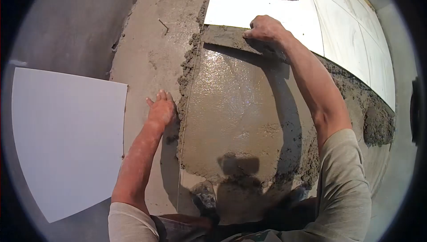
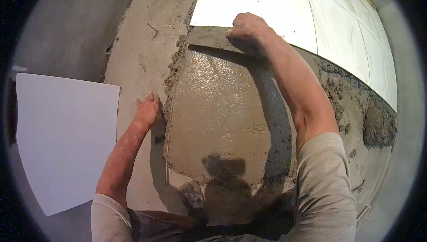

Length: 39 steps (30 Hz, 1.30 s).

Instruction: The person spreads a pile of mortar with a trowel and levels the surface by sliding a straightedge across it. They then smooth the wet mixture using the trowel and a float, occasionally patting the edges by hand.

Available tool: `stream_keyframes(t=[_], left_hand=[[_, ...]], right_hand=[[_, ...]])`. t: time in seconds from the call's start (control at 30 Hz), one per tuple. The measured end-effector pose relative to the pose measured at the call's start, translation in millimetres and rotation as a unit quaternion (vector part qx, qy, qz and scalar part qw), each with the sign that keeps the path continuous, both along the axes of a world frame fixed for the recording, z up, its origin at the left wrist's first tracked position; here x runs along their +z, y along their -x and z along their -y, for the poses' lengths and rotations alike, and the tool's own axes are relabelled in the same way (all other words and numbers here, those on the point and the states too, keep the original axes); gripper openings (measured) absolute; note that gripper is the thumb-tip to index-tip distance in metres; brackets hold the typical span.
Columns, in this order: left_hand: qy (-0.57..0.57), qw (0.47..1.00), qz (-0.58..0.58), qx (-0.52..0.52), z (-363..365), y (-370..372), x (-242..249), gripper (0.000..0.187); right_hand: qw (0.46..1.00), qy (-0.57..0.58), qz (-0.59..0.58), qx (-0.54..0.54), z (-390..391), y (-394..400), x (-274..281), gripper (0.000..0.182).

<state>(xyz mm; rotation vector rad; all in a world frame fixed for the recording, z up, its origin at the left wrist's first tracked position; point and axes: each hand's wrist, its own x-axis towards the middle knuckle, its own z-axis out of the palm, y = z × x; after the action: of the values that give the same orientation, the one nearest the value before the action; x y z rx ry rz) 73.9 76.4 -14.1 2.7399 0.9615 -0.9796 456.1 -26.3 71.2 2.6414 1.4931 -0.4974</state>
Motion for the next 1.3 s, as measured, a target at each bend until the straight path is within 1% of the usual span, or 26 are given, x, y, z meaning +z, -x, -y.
stream_keyframes(t=[0.17,0.23,0.33,0.43,0.5,0.57,0.63,0.67,0.7,0.77,0.8,0.87,0.93,1.0,1.03,1.13,1.2,1.23,1.27,1.3], left_hand=[[0.003,1.000,-0.003,-0.004,-1,2,3,0.057],[0.004,1.000,-0.008,-0.002,-1,0,3,0.059],[-0.007,1.000,-0.005,-0.006,0,2,2,0.062],[-0.013,0.999,-0.010,-0.033,-2,5,0,0.063],[-0.007,1.000,-0.005,-0.027,-2,5,1,0.062],[-0.003,1.000,0.004,-0.019,-1,2,6,0.062],[-0.004,1.000,-0.003,-0.017,1,1,8,0.061],[-0.002,1.000,-0.003,-0.016,-1,5,1,0.061],[-0.015,1.000,0.020,-0.019,-4,13,-12,0.062],[-0.026,0.999,0.040,-0.023,-3,10,-9,0.064],[-0.022,0.999,0.018,-0.026,-4,8,-7,0.065],[-0.019,0.999,-0.005,-0.030,-3,4,-2,0.066],[-0.019,1.000,0.010,-0.023,-2,4,-3,0.067],[-0.023,0.999,0.010,-0.029,-4,6,-3,0.067],[-0.024,0.999,0.010,-0.035,-3,8,-3,0.067],[-0.016,0.999,0.027,-0.020,-4,9,-6,0.067],[-0.015,1.000,0.018,-0.020,-4,8,-3,0.066],[-0.014,1.000,0.011,-0.020,-4,8,-2,0.065],[-0.015,1.000,0.012,-0.019,-5,12,-5,0.065],[-0.015,0.999,0.042,-0.026,-7,21,-9,0.064]], right_hand=[[1.000,0.011,0.008,0.018,-3,-2,5,0.046],[0.999,0.048,-0.007,-0.007,1,-3,6,0.044],[0.997,0.074,-0.020,-0.031,10,-8,-2,0.045],[0.997,0.063,-0.026,-0.038,23,-13,-10,0.046],[0.997,0.055,-0.031,-0.038,30,-16,-21,0.047],[0.996,0.048,-0.076,-0.018,37,-8,-19,0.047],[0.996,0.057,-0.067,-0.005,50,7,-15,0.046],[0.995,0.067,-0.068,0.006,57,12,-12,0.045],[0.995,0.069,-0.069,0.006,61,15,-10,0.045],[0.992,0.099,-0.077,-0.025,67,16,-7,0.044],[0.992,0.100,-0.079,-0.026,66,14,-7,0.044],[0.997,0.028,-0.059,-0.034,56,11,0,0.046],[0.997,0.039,-0.054,-0.032,43,8,4,0.047],[0.998,0.042,-0.034,-0.014,28,3,-5,0.049],[0.999,0.025,-0.033,-0.005,22,0,-10,0.049],[0.999,0.020,-0.021,-0.020,13,-2,-27,0.050],[0.999,0.028,-0.036,-0.020,16,3,-30,0.051],[0.997,0.056,-0.056,-0.025,17,8,-29,0.051],[0.993,0.085,-0.077,-0.031,21,21,-19,0.051],[0.992,0.070,-0.095,-0.047,33,34,-9,0.050]])
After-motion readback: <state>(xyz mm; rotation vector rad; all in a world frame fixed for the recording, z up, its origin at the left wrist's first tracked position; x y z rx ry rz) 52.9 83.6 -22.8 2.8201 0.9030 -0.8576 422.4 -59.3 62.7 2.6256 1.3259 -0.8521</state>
